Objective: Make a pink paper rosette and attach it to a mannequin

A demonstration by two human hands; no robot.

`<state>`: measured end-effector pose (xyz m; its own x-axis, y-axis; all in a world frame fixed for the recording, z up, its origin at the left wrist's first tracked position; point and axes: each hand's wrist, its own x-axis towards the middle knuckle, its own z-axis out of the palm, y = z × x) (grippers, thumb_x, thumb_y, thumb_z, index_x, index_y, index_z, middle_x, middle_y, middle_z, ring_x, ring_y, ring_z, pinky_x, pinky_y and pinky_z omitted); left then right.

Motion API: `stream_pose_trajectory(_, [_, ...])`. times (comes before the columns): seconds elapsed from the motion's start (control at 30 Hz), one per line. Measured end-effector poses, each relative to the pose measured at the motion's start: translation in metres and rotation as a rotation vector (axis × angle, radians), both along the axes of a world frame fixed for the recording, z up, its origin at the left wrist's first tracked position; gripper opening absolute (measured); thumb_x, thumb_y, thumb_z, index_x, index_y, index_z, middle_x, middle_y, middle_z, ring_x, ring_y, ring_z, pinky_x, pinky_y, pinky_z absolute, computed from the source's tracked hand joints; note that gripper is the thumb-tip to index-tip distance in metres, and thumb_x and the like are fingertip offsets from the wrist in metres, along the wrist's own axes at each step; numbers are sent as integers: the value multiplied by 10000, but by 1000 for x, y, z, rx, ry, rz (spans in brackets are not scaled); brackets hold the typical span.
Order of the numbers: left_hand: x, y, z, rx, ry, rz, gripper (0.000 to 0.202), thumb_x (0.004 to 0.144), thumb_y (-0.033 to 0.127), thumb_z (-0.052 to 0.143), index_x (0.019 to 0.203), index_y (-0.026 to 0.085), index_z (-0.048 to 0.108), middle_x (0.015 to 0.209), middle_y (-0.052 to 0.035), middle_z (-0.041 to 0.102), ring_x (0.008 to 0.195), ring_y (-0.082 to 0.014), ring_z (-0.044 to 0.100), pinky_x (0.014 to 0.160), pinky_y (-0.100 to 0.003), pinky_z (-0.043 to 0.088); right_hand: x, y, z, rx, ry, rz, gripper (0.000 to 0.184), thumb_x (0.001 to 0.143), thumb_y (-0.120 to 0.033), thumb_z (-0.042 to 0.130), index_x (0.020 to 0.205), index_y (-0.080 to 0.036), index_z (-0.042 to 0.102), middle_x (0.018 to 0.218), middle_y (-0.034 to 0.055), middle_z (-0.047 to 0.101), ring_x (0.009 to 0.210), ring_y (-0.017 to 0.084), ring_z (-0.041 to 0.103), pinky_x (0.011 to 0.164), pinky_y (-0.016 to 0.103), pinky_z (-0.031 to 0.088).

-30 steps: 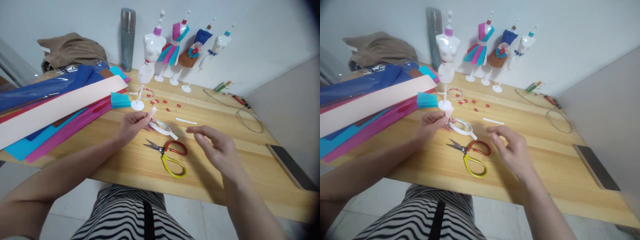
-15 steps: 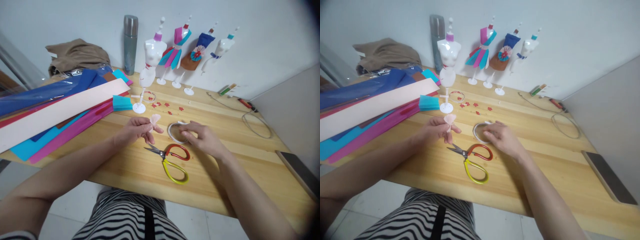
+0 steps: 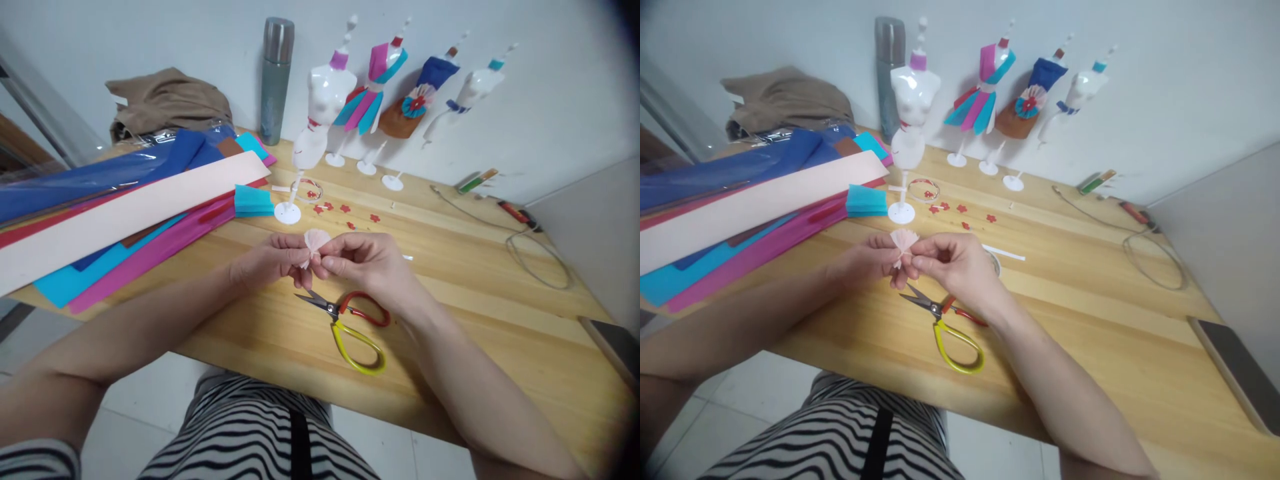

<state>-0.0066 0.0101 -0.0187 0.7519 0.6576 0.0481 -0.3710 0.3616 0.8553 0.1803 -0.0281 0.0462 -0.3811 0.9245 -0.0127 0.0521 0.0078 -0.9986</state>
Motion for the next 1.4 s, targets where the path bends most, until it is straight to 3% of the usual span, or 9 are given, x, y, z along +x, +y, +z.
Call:
stream_pose_trajectory(0.17, [0, -1, 2, -3, 25, -44, 281, 776, 394, 774, 764, 114, 754, 828, -97, 751, 591, -106, 638, 532, -194, 481, 2, -3, 2, 124, -154, 35, 255, 825, -387, 712, 664, -196, 657, 630, 12, 693, 577, 136, 649, 616, 281, 527])
stream_pose_trajectory(0.3, [0, -4, 6, -4, 60, -41, 300, 744, 395, 800, 742, 101, 744, 795, -98, 741, 583, -99, 614, 517, -183, 472, 4, -6, 3, 535, -510, -20, 236, 865, -216, 596, 630, -203, 613, 591, -6, 637, 508, 101, 529, 523, 252, 411])
stream_pose_trajectory(0.43, [1, -5, 4, -6, 105, -70, 282, 750, 385, 799, 742, 107, 747, 764, -86, 731, 602, -101, 618, 522, -172, 474, 6, -7, -3, 808, -588, -12, 241, 842, -187, 570, 610, -218, 515, 559, -27, 530, 478, 99, 454, 481, 260, 349])
stream_pose_trajectory(0.67, [2, -7, 2, 63, 160, -122, 343, 744, 454, 789, 756, 112, 755, 811, -120, 758, 607, -126, 645, 551, -204, 508, 10, -4, -5, 789, -485, 7, 188, 710, -90, 533, 612, -234, 462, 583, -26, 539, 510, 111, 488, 498, 268, 401])
stream_pose_trajectory(0.9, [-5, -10, 22, 188, 229, -241, 295, 768, 421, 775, 772, 126, 770, 794, -100, 765, 680, -154, 690, 629, -226, 547, 15, -5, -3, 726, -462, 164, 113, 698, -105, 548, 664, -212, 556, 638, -23, 580, 559, 106, 516, 538, 244, 428])
stream_pose_trajectory(1.0, [-8, -9, 28, 241, 326, -320, 227, 771, 350, 765, 760, 123, 770, 739, -83, 750, 648, -148, 682, 652, -239, 553, 17, -4, -4, 723, -485, 276, 127, 779, -146, 602, 685, -218, 556, 654, -26, 583, 562, 101, 513, 531, 229, 426])
stream_pose_trajectory(1.17, [-11, -8, 37, 529, 479, -355, 174, 776, 272, 702, 705, 120, 745, 638, -56, 698, 561, -123, 611, 519, -200, 445, 17, -1, -7, 930, -528, 445, 295, 955, -392, 560, 713, -222, 551, 652, -8, 538, 572, 117, 489, 529, 248, 386])
stream_pose_trajectory(1.3, [-11, -14, 46, 921, 577, -234, 237, 772, 129, 606, 539, 116, 645, 469, -4, 551, 461, -59, 347, 456, -225, 247, 17, -4, -9, 958, -671, 416, 322, 1001, -326, 449, 710, -236, 552, 677, 19, 555, 610, 147, 507, 576, 287, 385])
stream_pose_trajectory(1.4, [-9, -20, 49, 1149, 656, -110, 273, 730, 50, 549, 466, 118, 545, 427, 15, 465, 488, -66, 239, 486, -265, 193, 17, -6, -9, 918, -755, 362, 321, 990, -351, 464, 700, -256, 567, 696, 32, 583, 628, 169, 516, 610, 312, 397])
